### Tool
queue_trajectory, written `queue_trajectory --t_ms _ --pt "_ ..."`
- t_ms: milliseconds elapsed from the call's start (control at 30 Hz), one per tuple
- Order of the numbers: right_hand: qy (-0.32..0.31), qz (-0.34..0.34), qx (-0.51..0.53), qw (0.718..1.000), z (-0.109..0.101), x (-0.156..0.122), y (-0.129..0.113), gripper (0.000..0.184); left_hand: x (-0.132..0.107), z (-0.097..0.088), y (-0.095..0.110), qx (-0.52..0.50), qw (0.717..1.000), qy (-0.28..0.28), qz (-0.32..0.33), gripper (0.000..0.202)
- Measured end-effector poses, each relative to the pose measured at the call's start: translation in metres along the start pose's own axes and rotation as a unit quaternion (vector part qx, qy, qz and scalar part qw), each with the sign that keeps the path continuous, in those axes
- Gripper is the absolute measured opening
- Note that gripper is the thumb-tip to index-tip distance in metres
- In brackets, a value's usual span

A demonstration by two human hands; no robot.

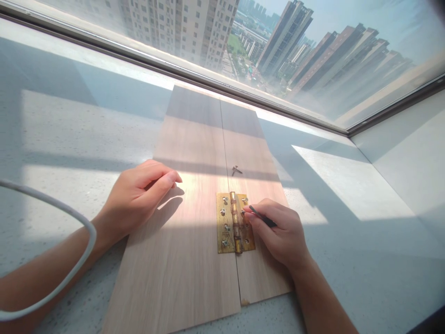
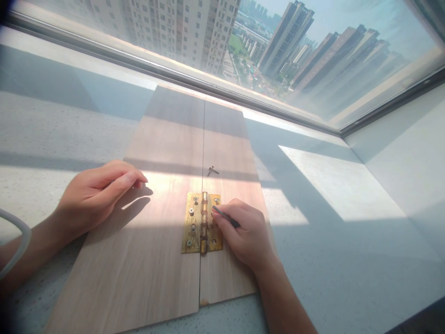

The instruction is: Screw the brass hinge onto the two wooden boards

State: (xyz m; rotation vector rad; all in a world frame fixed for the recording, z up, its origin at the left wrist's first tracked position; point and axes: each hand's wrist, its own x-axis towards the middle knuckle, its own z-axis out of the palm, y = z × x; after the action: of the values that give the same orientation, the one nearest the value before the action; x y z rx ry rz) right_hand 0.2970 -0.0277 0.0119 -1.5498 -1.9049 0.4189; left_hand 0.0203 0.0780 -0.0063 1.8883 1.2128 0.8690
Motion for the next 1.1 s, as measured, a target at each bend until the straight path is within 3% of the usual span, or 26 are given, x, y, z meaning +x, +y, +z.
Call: queue_trajectory --t_ms 467,1100 --pt "-0.011 0.087 0.004 0.996 -0.0034 0.0012 0.0008 0.017 0.0023 -0.0004 0.0055 0.008 1.0 0.003 0.0 0.029" --pt "0.006 0.096 0.023 0.995 -0.0041 -0.0016 0.0053 0.015 0.0021 -0.0007 0.0028 0.017 1.0 -0.005 0.017 0.031"
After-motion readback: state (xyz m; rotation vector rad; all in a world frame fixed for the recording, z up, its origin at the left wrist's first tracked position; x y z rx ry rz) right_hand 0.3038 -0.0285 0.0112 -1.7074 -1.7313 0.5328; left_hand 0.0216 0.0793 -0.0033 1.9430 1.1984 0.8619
